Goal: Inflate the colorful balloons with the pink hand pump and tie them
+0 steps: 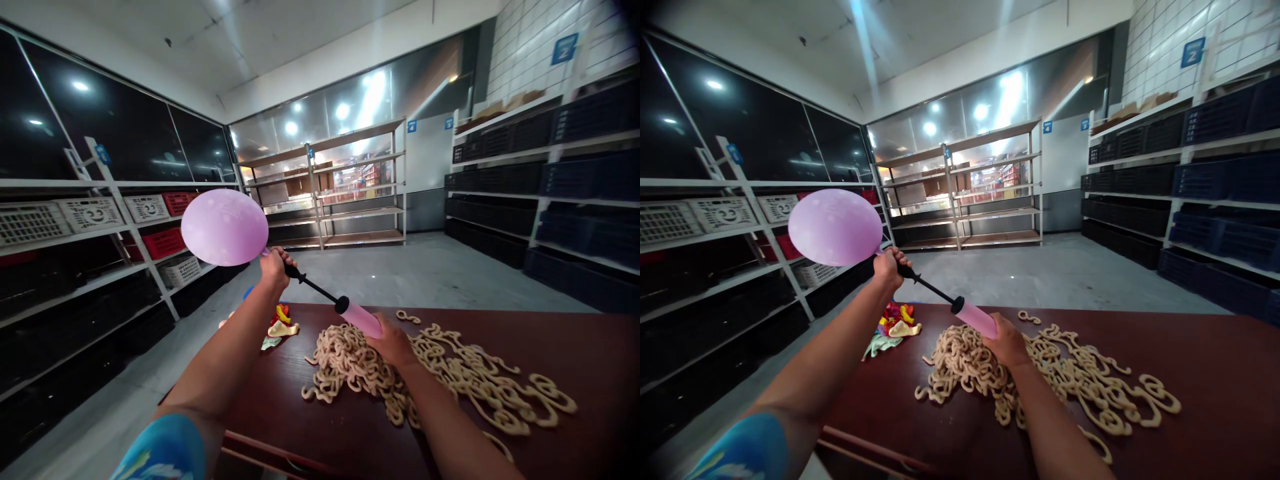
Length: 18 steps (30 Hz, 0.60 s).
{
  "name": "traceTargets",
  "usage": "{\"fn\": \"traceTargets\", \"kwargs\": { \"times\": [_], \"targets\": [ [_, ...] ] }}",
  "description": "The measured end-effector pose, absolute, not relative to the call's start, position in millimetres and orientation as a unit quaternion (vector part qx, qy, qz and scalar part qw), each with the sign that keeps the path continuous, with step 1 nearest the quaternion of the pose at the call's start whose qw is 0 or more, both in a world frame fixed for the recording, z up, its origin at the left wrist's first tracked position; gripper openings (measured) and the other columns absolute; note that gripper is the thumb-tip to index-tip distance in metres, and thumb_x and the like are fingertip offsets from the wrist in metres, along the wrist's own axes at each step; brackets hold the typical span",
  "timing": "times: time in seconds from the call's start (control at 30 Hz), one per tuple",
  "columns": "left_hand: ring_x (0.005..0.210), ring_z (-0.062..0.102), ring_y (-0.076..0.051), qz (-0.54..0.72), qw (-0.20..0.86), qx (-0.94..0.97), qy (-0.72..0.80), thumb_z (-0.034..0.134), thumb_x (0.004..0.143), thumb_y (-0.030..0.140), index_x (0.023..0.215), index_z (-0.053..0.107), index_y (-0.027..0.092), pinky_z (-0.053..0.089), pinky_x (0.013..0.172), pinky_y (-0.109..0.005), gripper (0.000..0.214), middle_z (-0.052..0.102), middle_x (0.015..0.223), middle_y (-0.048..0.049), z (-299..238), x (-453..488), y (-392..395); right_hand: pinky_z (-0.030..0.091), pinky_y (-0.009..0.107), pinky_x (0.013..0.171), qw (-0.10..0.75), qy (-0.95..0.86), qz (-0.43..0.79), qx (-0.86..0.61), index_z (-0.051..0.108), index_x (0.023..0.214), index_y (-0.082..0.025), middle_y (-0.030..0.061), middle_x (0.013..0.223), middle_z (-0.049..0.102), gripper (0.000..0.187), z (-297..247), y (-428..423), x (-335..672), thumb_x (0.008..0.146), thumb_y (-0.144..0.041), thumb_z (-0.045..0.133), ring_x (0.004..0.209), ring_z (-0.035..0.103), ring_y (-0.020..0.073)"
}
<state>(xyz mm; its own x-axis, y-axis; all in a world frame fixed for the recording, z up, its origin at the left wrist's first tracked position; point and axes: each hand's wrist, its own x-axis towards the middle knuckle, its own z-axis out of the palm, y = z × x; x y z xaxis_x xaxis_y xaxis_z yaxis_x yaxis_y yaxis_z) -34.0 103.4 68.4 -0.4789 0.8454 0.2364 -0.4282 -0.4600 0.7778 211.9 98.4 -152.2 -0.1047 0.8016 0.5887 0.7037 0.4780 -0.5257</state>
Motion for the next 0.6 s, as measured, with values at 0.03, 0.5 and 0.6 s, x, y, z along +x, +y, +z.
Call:
{"fn": "traceTargets", "kwargs": {
  "times": [0.03,0.5,0.6],
  "targets": [
    [0.035,0.033,-0.007,0.796,0.398,0.316,0.33,0.039,0.067,0.007,0.061,0.036,0.018,0.034,0.041,-0.021,0.013,0.028,0.046,0.0062,67,-34,104,0.038,0.027,0.06,0.43,-0.742,0.059,-0.511,0.053,0.098,-0.018,0.0048,0.083,0.061,0.036,-153,98,212,0.064,-0.027,0.058,0.073,0.058,0.0187],
    [0.035,0.032,-0.007,0.772,0.476,0.247,0.342,0.042,0.071,0.015,0.061,0.033,0.019,0.029,0.038,-0.02,0.014,0.028,0.044,0.0066,-16,44,107,0.038,0.027,0.062,0.407,-0.75,0.034,-0.52,0.052,0.099,-0.02,0.0037,0.082,0.062,0.036,-164,101,208,0.066,-0.03,0.057,0.075,0.059,0.0196],
    [0.035,0.033,-0.007,0.768,0.47,0.26,0.348,0.043,0.071,0.014,0.062,0.035,0.019,0.032,0.039,-0.021,0.013,0.028,0.045,0.0068,-4,26,108,0.04,0.028,0.064,0.406,-0.749,0.029,-0.522,0.052,0.101,-0.02,0.0037,0.084,0.062,0.037,-162,102,209,0.065,-0.03,0.057,0.077,0.059,0.0199]
  ]
}}
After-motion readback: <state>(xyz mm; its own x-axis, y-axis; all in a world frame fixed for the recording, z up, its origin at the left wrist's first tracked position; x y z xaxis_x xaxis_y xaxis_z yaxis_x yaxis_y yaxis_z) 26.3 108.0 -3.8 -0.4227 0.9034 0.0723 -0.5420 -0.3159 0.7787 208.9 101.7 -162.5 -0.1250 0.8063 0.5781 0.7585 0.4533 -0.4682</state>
